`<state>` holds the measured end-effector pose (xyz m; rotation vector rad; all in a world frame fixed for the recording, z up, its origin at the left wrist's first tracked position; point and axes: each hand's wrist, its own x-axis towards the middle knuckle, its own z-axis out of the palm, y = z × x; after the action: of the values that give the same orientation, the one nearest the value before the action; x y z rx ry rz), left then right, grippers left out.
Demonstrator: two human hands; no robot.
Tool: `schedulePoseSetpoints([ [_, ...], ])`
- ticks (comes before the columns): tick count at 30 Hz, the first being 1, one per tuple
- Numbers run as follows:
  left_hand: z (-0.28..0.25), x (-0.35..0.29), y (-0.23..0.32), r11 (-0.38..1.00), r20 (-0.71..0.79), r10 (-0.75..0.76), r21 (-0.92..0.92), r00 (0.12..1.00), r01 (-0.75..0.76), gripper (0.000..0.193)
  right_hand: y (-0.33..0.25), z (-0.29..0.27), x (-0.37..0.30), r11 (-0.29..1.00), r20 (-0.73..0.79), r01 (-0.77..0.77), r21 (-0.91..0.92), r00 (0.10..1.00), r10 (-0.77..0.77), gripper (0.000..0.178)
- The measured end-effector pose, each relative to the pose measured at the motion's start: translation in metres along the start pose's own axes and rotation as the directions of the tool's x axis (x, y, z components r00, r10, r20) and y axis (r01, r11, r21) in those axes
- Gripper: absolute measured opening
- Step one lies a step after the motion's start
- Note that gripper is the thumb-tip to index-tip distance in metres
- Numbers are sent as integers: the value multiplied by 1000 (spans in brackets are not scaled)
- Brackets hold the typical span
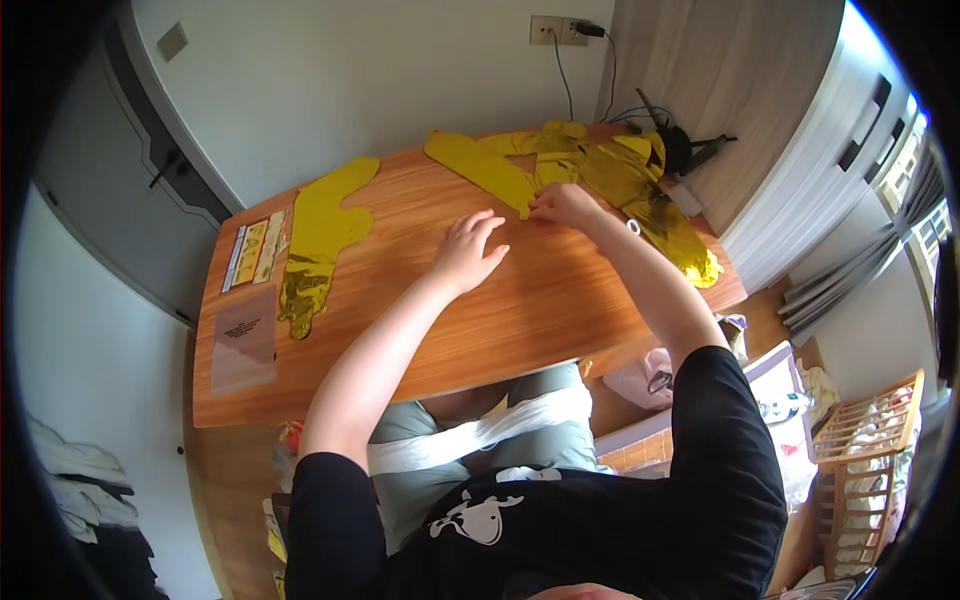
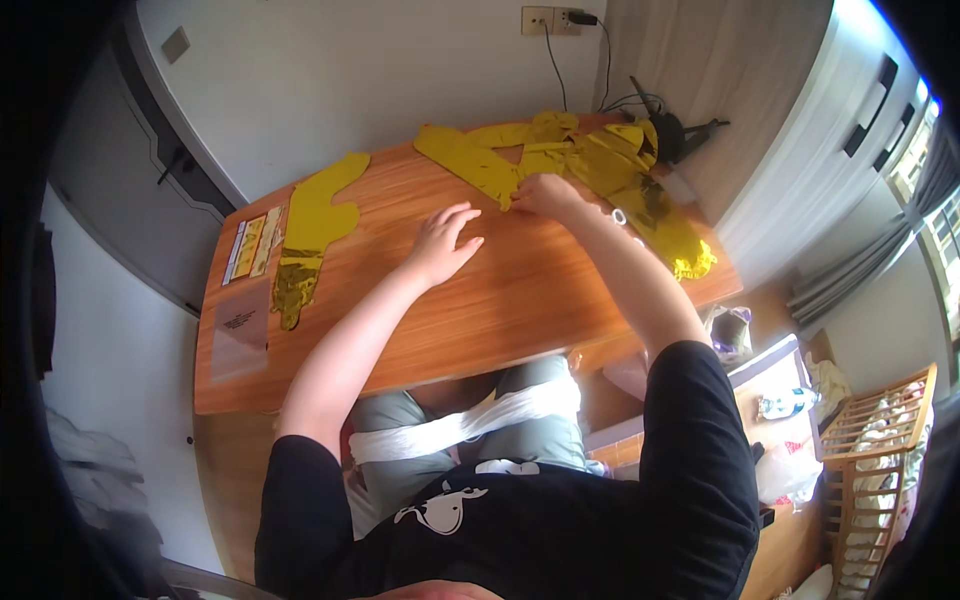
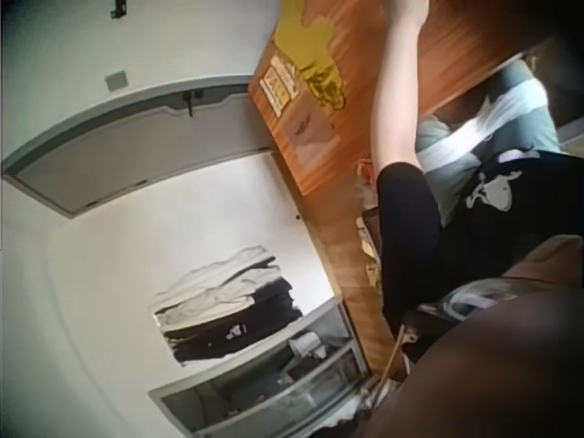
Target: Folding a yellow foil character balloon on a wooden desk.
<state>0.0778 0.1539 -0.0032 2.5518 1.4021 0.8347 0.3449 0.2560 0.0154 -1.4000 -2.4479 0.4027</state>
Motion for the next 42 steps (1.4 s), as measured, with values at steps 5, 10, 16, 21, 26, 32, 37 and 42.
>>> schedulePoseSetpoints([
  [5,29,56,11,989,-8,-110,-99,994,109,41,23,12,-7,993,-255,120,15,960,-113,23],
  [10,53,83,2,967,-127,-249,-78,960,241,37,16,16,-1,996,-267,89,27,960,-78,23],
  [16,52,96,5,953,-95,-297,-85,950,289,35,17,-1,14,996,-87,-50,69,995,56,26],
  [21,53,92,4,969,-256,-230,28,939,245,51,20,-12,42,987,-49,-102,124,993,109,34],
  [26,59,98,24,972,-242,-220,25,945,233,52,52,-10,47,916,-179,-112,385,965,193,41],
  [32,62,92,-4,969,-158,-174,148,972,197,57,28,-30,34,976,-199,105,192,978,-66,38],
  [37,62,96,9,964,-142,-224,111,964,240,63,37,-48,20,946,-189,-83,312,971,147,32],
  [42,62,90,16,989,-373,-41,120,927,92,62,30,-41,20,966,-144,-133,220,975,167,30],
])
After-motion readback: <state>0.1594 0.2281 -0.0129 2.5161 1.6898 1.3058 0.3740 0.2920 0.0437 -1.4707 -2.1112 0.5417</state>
